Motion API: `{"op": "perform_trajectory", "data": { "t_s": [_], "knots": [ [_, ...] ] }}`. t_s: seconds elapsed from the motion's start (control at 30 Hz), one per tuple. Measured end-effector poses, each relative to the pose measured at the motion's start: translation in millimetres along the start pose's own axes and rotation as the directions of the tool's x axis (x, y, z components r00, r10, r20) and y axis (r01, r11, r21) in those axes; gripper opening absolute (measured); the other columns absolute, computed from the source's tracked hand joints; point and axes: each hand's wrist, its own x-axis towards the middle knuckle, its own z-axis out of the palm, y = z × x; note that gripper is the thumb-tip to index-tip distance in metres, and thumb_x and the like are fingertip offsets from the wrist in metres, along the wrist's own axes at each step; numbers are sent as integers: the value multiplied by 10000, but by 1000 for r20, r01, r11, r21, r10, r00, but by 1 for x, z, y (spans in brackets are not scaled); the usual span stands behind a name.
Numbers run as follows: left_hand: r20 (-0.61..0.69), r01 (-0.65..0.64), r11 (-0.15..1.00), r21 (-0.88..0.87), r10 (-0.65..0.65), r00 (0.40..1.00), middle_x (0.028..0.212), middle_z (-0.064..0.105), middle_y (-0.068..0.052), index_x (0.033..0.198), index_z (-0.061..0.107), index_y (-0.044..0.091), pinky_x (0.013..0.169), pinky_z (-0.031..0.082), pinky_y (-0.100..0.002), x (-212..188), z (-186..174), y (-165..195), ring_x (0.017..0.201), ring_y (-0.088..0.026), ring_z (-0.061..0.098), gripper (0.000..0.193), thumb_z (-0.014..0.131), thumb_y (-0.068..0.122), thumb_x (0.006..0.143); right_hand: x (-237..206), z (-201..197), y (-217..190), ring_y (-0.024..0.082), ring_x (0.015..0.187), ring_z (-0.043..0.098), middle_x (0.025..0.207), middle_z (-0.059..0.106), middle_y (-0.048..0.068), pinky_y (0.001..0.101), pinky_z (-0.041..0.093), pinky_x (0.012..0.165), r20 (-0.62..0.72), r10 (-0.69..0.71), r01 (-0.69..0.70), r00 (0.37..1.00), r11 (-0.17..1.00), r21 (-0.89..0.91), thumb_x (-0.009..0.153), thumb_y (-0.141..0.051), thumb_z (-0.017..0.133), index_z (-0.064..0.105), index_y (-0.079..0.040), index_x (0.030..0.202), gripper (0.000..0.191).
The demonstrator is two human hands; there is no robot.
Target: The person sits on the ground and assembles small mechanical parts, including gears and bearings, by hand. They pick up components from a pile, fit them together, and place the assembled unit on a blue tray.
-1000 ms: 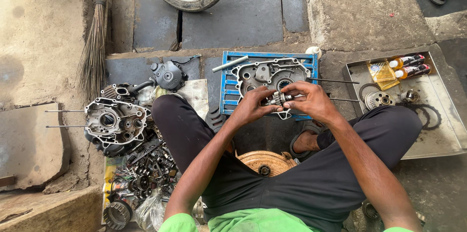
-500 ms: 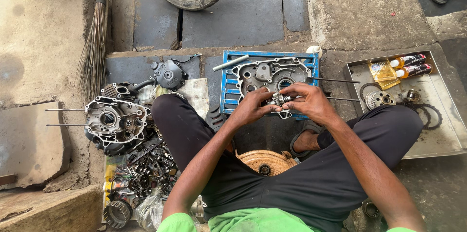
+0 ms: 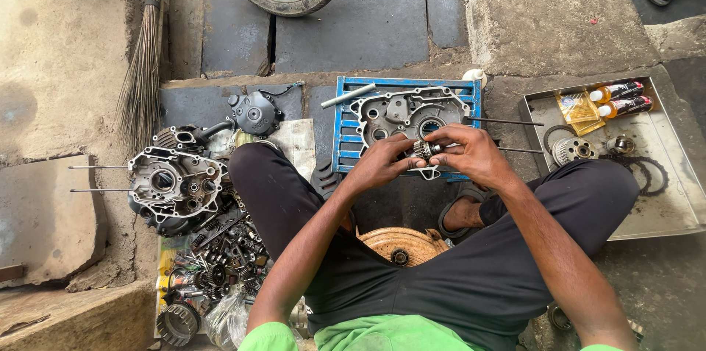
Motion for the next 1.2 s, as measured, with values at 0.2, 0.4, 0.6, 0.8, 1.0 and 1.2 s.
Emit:
{"op": "perform_trajectory", "data": {
  "t_s": [0.2, 0.4, 0.6, 0.8, 1.0, 1.2],
  "knots": [
    [22, -13, 997, -80, 15, 1000, 878, 638, -87, 1169, 739, 29, 607, 461, -417, 0, -1, -2, 764, -210, 600, 624, 646, 578, 887, -1, 1, 2, 203, 1106, 727, 1200, 708, 68, 338, 629, 979, -1, -12, 12, 1000, 1000, -4, 794, -85, 802, 714, -49, 1225, 441],
    [25, 25, 997, -76, -23, 999, 813, 624, -82, 1083, 760, 28, 560, 426, -408, 0, 1, -3, 689, -199, 565, 600, 669, 580, 865, 1, 3, 6, 204, 1127, 716, 1203, 699, 72, 340, 625, 988, 4, -13, 13, 1000, 1000, 24, 792, -88, 811, 705, -42, 1234, 457],
    [20, 39, 990, -137, -36, 999, 821, 641, -73, 1090, 750, 29, 562, 450, -381, 1, -3, 2, 694, -191, 595, 609, 693, 586, 850, 0, 1, 7, 203, 1110, 724, 1194, 699, 73, 337, 636, 976, 6, -20, 19, 1000, 996, 85, 783, -89, 820, 715, -38, 1223, 456],
    [-13, 54, 991, -122, -56, 998, 845, 680, -89, 1115, 770, 44, 557, 452, -403, 0, -5, 5, 710, -211, 615, 621, 745, 571, 786, 0, 1, 7, 203, 1104, 723, 1203, 689, 66, 340, 586, 957, -2, -16, 16, 1000, 997, 72, 779, -75, 822, 707, -39, 1233, 469],
    [-12, 28, 980, -199, -31, 999, 866, 697, -85, 1110, 761, 39, 564, 485, -367, 0, -3, 2, 739, -190, 654, 619, 747, 571, 795, 0, -5, 2, 220, 1130, 728, 1229, 682, 83, 356, 623, 1007, 93, -64, 55, 994, 994, 91, 781, -200, 830, 695, -66, 1283, 537],
    [91, 255, 940, -229, -240, 966, 751, 689, -135, 979, 777, 26, 526, 431, -382, 5, -2, 19, 622, -202, 606, 506, 718, 515, 863, 2, 12, 0, 295, 1157, 630, 1279, 646, 107, 443, 514, 938, 111, -257, 278, 960, 924, -263, 665, -245, 916, 636, -73, 1331, 743]
  ]
}}
